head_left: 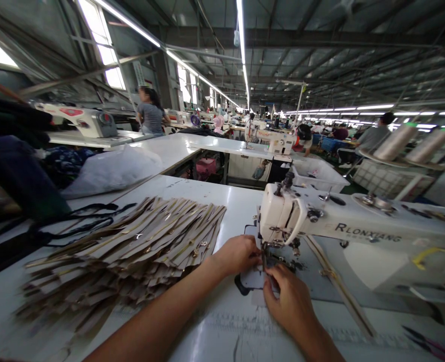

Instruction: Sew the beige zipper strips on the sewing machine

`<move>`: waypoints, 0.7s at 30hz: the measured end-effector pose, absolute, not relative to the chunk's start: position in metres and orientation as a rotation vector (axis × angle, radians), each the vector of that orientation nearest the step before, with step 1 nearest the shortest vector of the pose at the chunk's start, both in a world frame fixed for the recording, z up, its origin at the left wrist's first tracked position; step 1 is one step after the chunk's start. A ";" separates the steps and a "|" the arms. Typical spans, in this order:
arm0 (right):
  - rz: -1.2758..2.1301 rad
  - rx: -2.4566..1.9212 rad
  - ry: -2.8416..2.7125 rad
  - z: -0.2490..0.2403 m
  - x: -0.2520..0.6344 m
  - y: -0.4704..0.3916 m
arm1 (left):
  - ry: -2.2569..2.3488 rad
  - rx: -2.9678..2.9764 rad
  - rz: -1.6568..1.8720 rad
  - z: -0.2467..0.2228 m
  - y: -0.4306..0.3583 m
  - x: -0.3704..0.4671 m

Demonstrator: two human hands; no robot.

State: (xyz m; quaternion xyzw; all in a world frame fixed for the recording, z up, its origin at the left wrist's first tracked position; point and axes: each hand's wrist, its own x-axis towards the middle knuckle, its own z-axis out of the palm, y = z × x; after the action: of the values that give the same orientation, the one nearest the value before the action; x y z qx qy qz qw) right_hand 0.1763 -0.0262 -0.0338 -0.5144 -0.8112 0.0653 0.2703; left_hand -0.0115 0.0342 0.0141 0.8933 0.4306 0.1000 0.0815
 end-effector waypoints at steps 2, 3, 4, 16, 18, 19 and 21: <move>0.151 -1.410 -2.198 -0.033 0.174 -0.024 | 1.314 2.671 0.310 0.013 0.034 -0.011; 0.134 -1.424 -2.206 -0.033 0.173 -0.024 | 1.324 2.672 0.321 0.011 0.034 -0.011; 0.115 -1.437 -2.217 -0.032 0.172 -0.023 | 1.331 2.673 0.337 0.009 0.034 -0.012; -0.060 -1.400 -2.241 -0.037 0.172 -0.025 | 1.356 2.678 0.455 -0.002 0.043 -0.016; -0.053 -1.388 -2.224 -0.038 0.173 -0.026 | 1.355 2.672 0.473 -0.002 0.043 -0.016; -0.050 -1.380 -2.218 -0.038 0.173 -0.026 | 1.355 2.670 0.484 -0.002 0.043 -0.017; -0.044 -1.359 -2.214 -0.038 0.174 -0.027 | 1.354 2.668 0.500 -0.003 0.042 -0.017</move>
State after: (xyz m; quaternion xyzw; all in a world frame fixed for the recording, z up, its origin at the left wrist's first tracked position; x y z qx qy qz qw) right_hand 0.1737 -0.0268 -0.0382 -0.5039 -0.8209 -0.0162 0.2683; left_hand -0.0169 0.0425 -0.0028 0.8783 0.4456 0.1646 0.0543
